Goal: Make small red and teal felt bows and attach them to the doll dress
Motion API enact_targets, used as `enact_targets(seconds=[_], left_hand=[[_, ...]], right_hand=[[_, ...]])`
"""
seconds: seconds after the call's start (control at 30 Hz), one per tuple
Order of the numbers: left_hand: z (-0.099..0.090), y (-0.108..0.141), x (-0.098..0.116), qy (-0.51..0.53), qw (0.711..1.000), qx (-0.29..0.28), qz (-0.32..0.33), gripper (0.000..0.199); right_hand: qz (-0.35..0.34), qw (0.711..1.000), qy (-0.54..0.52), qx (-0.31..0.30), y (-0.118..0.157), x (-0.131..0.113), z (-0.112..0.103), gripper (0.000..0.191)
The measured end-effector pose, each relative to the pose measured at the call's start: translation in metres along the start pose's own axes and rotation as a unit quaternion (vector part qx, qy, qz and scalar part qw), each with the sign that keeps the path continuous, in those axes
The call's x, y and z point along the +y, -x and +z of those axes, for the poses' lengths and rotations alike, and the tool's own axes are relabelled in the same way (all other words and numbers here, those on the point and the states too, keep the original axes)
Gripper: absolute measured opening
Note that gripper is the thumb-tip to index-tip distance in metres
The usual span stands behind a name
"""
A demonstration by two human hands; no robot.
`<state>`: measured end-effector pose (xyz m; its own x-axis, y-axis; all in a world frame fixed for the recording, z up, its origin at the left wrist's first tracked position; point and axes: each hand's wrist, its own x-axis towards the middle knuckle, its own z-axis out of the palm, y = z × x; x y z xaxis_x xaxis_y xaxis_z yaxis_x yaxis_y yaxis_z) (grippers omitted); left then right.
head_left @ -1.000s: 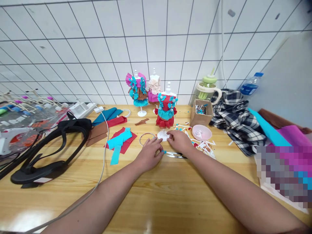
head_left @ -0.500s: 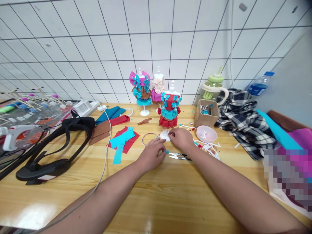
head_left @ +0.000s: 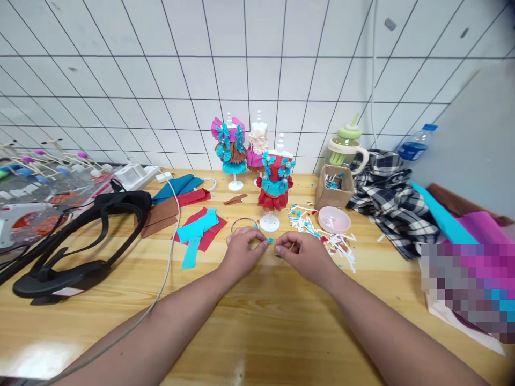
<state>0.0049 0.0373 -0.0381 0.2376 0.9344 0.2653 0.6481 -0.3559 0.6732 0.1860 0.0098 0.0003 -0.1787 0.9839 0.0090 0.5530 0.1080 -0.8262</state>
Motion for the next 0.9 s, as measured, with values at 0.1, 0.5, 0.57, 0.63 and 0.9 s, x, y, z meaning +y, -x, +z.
enact_targets(seconds=[0.1,0.5,0.57,0.63,0.9], left_hand=[[-0.002,0.005,0.006,0.035,0.999,-0.007,-0.023,0.011],[-0.006,0.016,0.023,0.063,0.997,0.022,-0.040,0.012],[-0.006,0.016,0.023,0.062,0.997,0.021,-0.042,0.012],[-0.006,0.016,0.024,0.060,0.997,0.020,-0.043,0.013],[-0.006,0.015,0.023,0.050,0.997,0.027,-0.044,0.013]], right_hand=[[-0.002,1.000,-0.021,0.020,0.010,-0.003,0.008,0.013],[-0.016,0.997,0.032,0.068,0.008,0.009,0.019,0.012],[-0.013,0.997,0.028,0.076,0.008,0.008,0.019,0.012],[-0.011,0.996,0.026,0.086,0.008,0.008,0.019,0.011],[-0.024,0.993,0.017,0.116,0.006,0.007,0.021,0.010]])
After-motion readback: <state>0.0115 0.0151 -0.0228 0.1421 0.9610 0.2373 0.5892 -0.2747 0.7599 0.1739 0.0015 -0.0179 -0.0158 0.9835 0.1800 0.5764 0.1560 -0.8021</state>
